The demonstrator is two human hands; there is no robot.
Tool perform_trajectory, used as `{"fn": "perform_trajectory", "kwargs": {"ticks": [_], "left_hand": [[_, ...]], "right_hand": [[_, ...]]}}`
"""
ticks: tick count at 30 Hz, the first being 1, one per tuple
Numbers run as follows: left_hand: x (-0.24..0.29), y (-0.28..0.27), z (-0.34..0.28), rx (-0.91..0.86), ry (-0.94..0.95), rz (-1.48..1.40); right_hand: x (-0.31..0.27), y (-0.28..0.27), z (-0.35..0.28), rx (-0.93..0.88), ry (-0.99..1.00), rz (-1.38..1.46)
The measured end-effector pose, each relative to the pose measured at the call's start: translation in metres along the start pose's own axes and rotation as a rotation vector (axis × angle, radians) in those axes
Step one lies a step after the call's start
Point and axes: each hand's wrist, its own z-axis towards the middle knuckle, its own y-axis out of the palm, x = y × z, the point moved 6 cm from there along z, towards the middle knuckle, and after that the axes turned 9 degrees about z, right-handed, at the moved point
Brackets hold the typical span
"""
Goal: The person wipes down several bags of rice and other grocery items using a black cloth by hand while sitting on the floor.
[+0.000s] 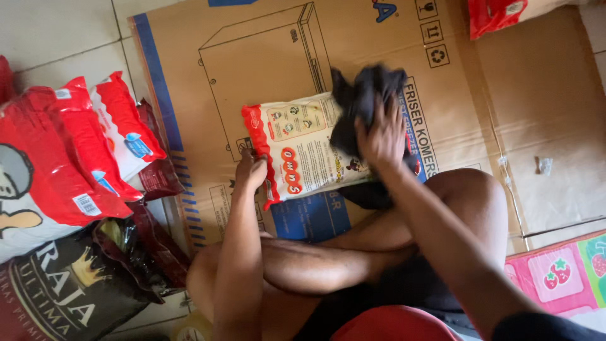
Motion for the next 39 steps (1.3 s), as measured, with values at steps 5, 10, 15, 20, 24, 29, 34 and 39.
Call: {"fn": "perform_trajectory", "kwargs": {"ticks": [5, 10, 15, 20, 24, 29, 34, 39], "left_hand": [[0.004, -0.005, -0.032, -0.163, -0.027, 0.186], [-0.008, -0.017, -0.054, -0.22, -0.032, 0.294], [-0.035, -0.012, -0.054, -0.218, -0.046, 0.33], [-0.033, -0.01, -0.056, -0.165, -0.057, 0.242], [-0.021, -0.006, -0.051, -0.11, -0.024, 0.081], [-0.001, -0.019, -0.081, -0.213, -0.048, -0.011], [-0.005, -0.003, -0.071, -0.297, -0.025, -0.126], [-0.006, 0.004, -0.051, -0.263, 0.038, 0.16]], "right_hand": [[-0.07, -0.006, -0.116, 0.002, -0.428, 0.045], [-0.156, 0.038, -0.15, -0.427, -0.719, -0.013], [-0.182, 0.041, -0.153, -0.408, -0.947, 0.086], [-0.101, 0.022, -0.123, -0.587, -0.857, -0.035], [-0.085, -0.097, -0.085, -0.642, -0.45, 0.303], [0.023, -0.083, -0.045, -0.569, -0.063, -0.014], [0.046, -0.054, -0.039, -0.392, -0.164, -0.082], [-0.108, -0.065, -0.071, -0.715, -0.455, 0.105]]}}
